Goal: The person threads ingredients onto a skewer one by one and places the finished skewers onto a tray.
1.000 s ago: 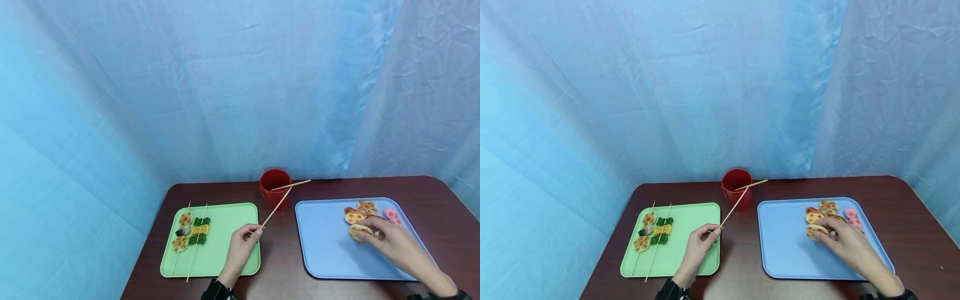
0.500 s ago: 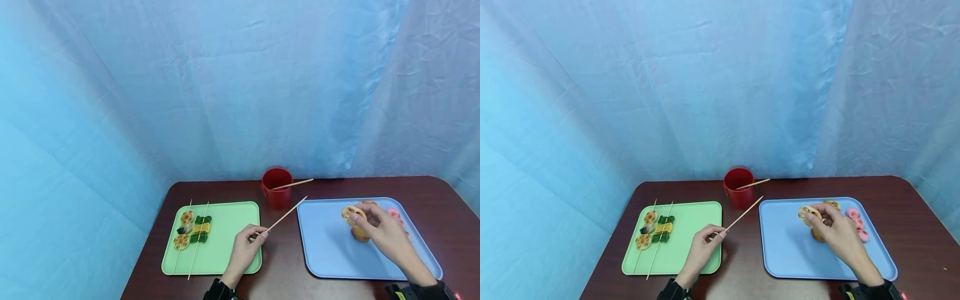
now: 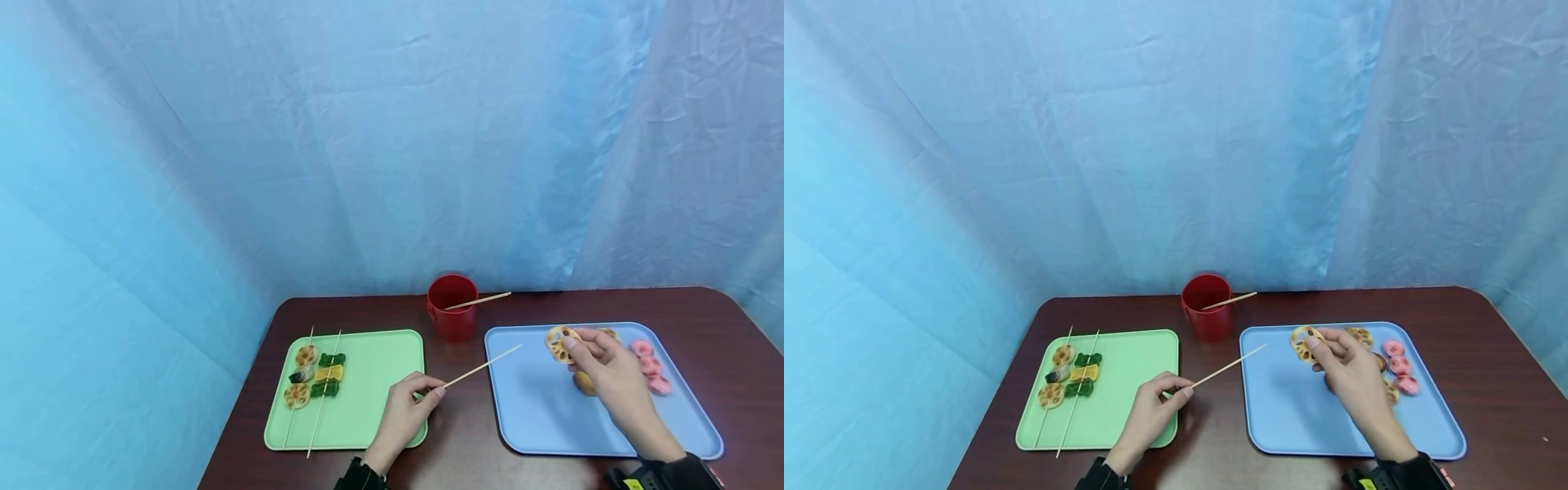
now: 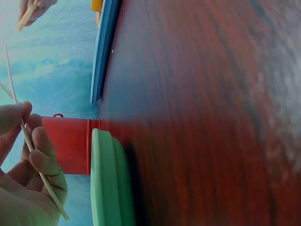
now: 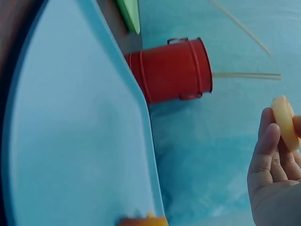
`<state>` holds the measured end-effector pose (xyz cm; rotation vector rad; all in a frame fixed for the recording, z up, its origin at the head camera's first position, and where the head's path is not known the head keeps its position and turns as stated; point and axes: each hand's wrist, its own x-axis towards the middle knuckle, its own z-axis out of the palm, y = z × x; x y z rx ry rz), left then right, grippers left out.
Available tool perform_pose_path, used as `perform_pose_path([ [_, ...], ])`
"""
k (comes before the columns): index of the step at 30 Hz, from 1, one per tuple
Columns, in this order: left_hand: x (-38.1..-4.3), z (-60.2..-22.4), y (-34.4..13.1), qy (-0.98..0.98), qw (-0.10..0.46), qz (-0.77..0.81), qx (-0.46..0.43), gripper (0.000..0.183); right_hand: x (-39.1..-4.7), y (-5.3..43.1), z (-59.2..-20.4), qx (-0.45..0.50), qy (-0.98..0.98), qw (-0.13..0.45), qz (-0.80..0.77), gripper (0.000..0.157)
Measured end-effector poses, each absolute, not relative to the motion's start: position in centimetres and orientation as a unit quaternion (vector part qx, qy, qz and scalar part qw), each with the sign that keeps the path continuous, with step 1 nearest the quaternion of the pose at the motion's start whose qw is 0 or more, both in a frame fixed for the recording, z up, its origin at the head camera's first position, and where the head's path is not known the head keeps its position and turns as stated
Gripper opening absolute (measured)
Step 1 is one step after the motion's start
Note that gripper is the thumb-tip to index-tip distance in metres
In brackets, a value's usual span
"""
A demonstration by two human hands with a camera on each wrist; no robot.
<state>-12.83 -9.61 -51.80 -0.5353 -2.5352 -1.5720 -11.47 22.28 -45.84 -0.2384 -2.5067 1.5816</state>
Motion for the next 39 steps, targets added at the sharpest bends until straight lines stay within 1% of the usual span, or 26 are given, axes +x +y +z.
perform_pose_path([
  [3, -12.8, -52.1, -9.5, -0.833, 0.051, -0.518, -0.188, 0.014, -11.5, 21.9, -45.9, -0.092, -0.824, 0.064, 0.556, 0.056],
  [6, -12.7, -51.9, -9.2, -0.828, 0.051, -0.519, -0.206, 0.014, -11.5, 21.6, -45.9, -0.105, -0.811, 0.058, 0.572, 0.056],
  [12, -12.6, -51.3, -8.6, -0.838, 0.031, -0.507, -0.198, 0.013, -11.4, 21.3, -45.8, -0.123, -0.802, 0.059, 0.582, 0.055],
  [20, -12.7, -51.1, -8.3, -0.847, 0.0, -0.501, -0.179, 0.013, -11.2, 21.4, -45.8, -0.098, -0.809, 0.071, 0.575, 0.049],
  [31, -12.7, -51.6, -8.2, -0.843, 0.024, -0.504, -0.188, 0.011, -11.1, 21.3, -45.8, -0.087, -0.814, 0.075, 0.569, 0.048],
  [39, -12.6, -51.4, -8.0, -0.844, 0.003, -0.506, -0.177, 0.011, -11.1, 20.9, -45.8, -0.078, -0.824, 0.077, 0.556, 0.049],
])
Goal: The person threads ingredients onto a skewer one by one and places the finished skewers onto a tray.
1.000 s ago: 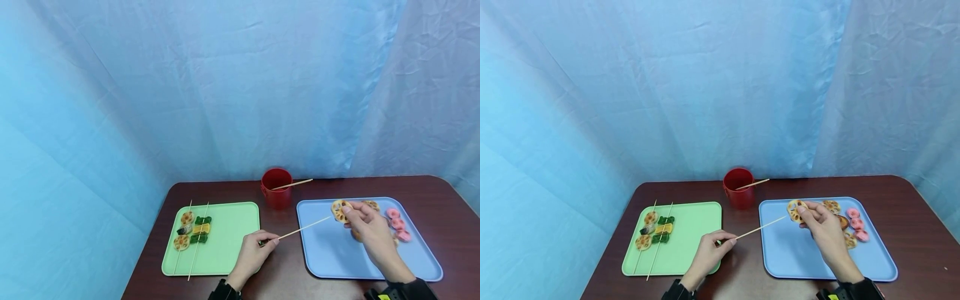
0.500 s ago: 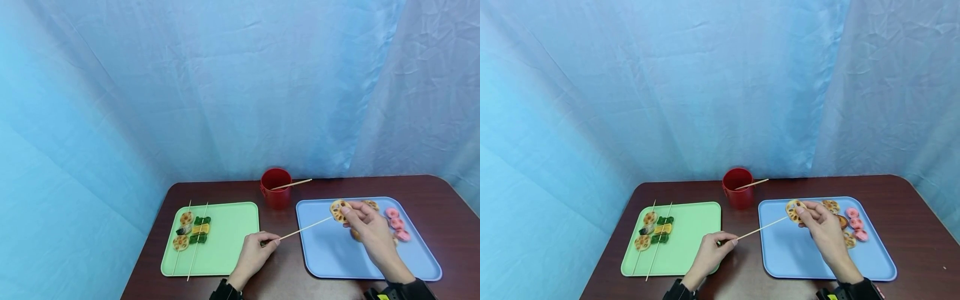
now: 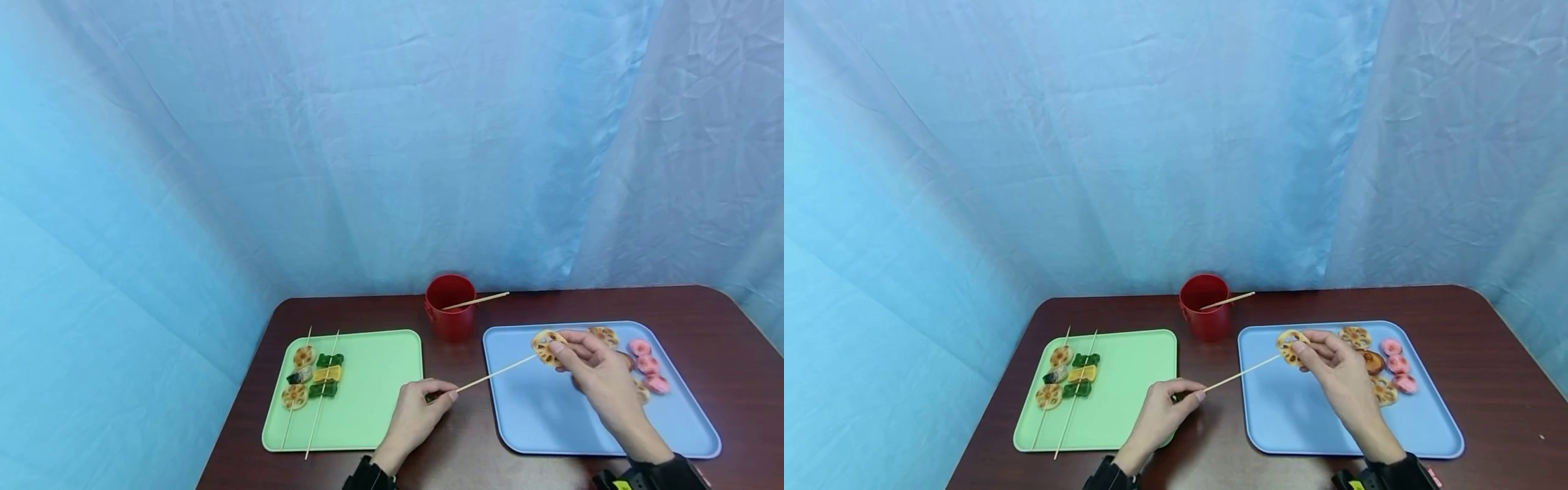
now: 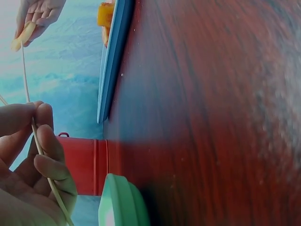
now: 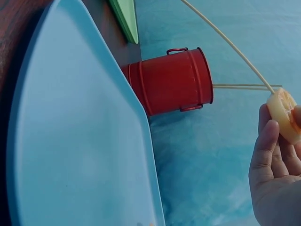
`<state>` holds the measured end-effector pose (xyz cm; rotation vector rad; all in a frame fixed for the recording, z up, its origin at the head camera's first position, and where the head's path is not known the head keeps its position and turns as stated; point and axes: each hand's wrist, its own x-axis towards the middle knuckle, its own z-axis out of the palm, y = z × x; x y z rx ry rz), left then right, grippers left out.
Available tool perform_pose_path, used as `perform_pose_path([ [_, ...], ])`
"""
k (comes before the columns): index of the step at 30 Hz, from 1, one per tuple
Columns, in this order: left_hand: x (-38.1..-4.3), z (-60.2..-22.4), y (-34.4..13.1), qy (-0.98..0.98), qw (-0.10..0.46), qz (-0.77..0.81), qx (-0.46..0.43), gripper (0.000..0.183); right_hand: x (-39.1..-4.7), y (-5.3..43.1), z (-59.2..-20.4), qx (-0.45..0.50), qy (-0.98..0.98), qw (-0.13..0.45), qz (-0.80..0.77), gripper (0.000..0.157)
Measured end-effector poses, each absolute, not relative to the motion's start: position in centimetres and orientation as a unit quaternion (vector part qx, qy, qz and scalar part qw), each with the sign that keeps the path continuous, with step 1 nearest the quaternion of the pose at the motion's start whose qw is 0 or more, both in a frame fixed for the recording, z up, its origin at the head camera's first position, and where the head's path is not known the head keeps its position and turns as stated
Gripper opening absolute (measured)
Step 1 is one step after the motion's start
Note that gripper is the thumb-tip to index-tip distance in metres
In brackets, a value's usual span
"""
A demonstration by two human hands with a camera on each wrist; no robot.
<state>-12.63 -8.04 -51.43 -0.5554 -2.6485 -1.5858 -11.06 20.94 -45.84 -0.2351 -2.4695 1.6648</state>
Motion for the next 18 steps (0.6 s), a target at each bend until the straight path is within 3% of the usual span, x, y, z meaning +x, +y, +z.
perform_pose_path([
  [9, -12.4, -51.2, -7.4, -0.823, -0.047, -0.539, -0.174, 0.015, -11.1, 20.1, -46.0, -0.076, -0.839, 0.074, 0.533, 0.055],
  [18, -12.3, -50.7, -6.4, -0.814, -0.059, -0.543, -0.198, 0.017, -11.1, 19.4, -46.5, -0.05, -0.842, 0.059, 0.533, 0.048],
])
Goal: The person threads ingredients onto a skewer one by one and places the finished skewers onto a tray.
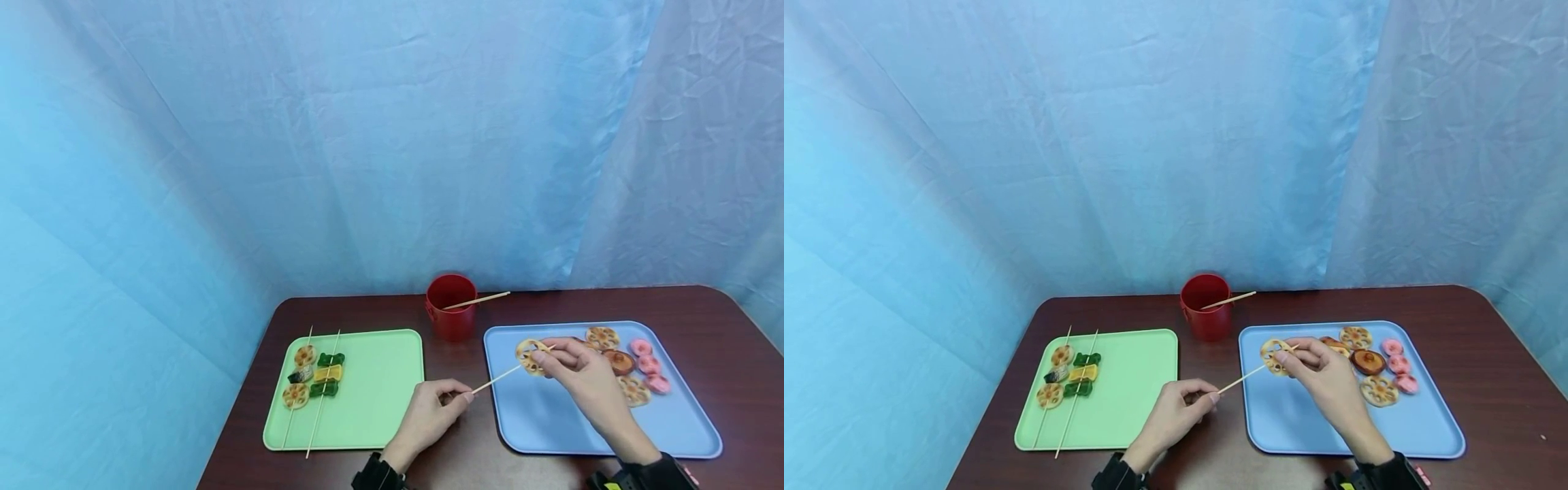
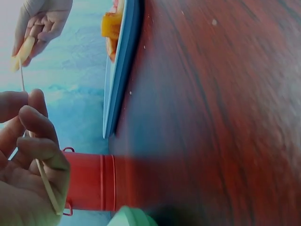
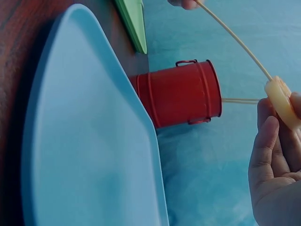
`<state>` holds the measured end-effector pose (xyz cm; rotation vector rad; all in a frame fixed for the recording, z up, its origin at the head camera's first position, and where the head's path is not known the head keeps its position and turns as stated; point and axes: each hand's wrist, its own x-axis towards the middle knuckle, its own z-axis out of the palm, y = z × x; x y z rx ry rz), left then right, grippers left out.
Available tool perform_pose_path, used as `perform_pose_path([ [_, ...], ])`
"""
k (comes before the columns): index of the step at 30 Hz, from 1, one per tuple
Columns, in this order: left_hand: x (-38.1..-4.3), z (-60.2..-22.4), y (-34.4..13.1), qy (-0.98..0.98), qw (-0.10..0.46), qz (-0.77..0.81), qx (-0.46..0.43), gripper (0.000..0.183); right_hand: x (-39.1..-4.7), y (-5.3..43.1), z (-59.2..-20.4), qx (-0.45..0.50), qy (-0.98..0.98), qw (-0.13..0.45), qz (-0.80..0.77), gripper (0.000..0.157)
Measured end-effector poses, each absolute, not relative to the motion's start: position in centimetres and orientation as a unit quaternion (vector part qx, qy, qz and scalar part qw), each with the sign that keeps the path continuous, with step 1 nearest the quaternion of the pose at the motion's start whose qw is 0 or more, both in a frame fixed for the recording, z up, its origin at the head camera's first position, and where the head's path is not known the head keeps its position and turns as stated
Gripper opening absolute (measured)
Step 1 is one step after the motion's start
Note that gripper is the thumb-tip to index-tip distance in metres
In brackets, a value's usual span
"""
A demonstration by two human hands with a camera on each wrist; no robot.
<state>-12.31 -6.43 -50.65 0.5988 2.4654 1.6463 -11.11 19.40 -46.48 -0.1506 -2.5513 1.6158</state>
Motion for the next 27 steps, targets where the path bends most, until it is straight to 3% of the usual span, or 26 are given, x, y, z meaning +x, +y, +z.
perform_pose_path([
  [13, -12.3, -49.4, -4.4, 0.802, 0.081, 0.558, 0.194, 0.021, -11.2, 17.7, -46.9, -0.062, -0.845, 0.023, 0.53, 0.05],
  [27, -12.5, -49.5, -2.8, 0.803, 0.059, 0.565, 0.178, 0.013, -11.3, 16.9, -47.1, -0.06, -0.82, 0.003, 0.568, 0.053],
])
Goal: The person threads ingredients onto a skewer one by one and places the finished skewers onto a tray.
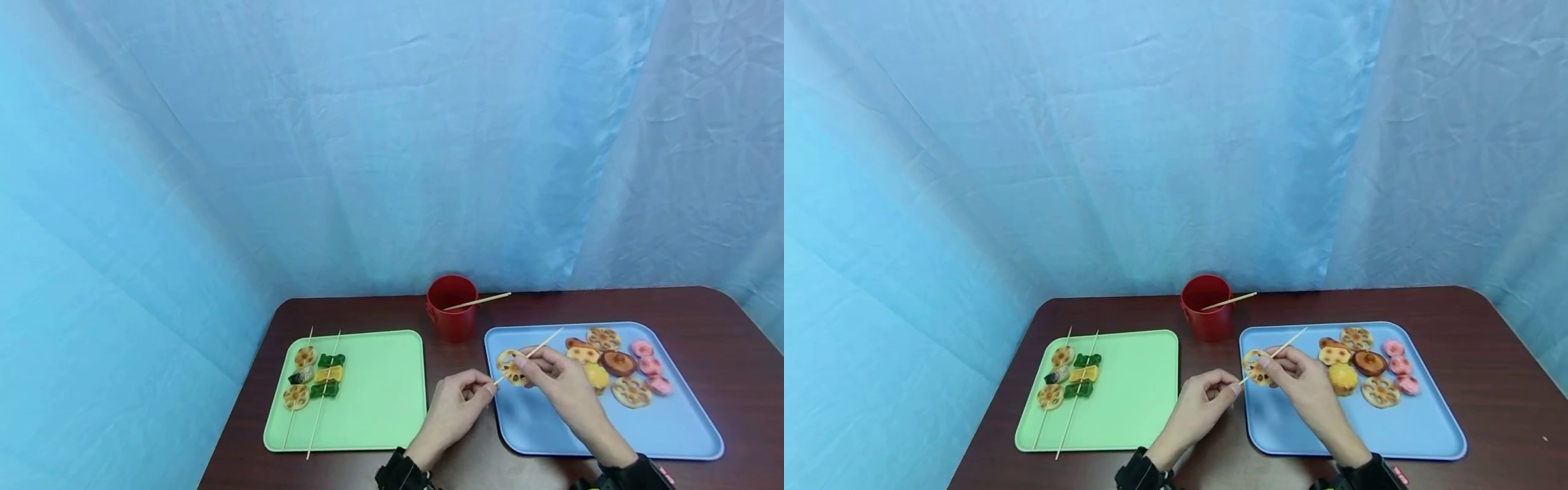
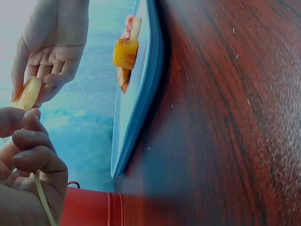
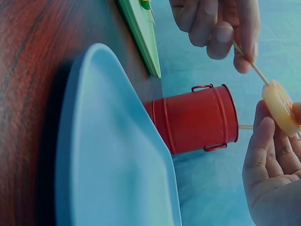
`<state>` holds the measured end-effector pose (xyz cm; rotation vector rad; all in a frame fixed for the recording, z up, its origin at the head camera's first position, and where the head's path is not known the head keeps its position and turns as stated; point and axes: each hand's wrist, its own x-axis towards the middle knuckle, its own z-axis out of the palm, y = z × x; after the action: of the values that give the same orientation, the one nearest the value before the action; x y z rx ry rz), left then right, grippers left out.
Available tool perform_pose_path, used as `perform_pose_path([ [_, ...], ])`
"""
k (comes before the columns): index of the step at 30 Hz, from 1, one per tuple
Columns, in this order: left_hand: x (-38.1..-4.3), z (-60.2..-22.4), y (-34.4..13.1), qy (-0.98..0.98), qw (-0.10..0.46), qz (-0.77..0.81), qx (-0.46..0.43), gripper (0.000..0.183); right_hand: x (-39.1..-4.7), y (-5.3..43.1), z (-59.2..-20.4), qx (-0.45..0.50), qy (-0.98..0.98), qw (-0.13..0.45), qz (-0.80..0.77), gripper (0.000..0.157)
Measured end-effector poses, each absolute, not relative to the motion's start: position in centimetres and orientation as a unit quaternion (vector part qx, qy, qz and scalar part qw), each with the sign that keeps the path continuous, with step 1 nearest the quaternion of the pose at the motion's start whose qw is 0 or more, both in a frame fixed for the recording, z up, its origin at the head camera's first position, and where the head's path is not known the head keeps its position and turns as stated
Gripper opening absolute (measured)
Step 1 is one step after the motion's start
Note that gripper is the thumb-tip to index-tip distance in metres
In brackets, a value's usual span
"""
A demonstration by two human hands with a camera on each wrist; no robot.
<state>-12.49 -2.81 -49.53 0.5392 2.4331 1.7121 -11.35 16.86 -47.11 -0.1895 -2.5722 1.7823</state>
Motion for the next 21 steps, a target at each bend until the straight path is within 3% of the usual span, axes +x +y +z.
perform_pose_path([
  [15, -12.5, -50.1, -2.8, 0.787, 0.045, 0.595, 0.158, 0.016, -11.5, 15.7, -47.8, -0.043, -0.82, -0.028, 0.571, 0.052],
  [21, -12.5, -50.5, -3.4, 0.785, 0.074, 0.602, 0.126, 0.021, -11.7, 17.9, -47.8, -0.016, -0.839, 0.0, 0.545, 0.049],
])
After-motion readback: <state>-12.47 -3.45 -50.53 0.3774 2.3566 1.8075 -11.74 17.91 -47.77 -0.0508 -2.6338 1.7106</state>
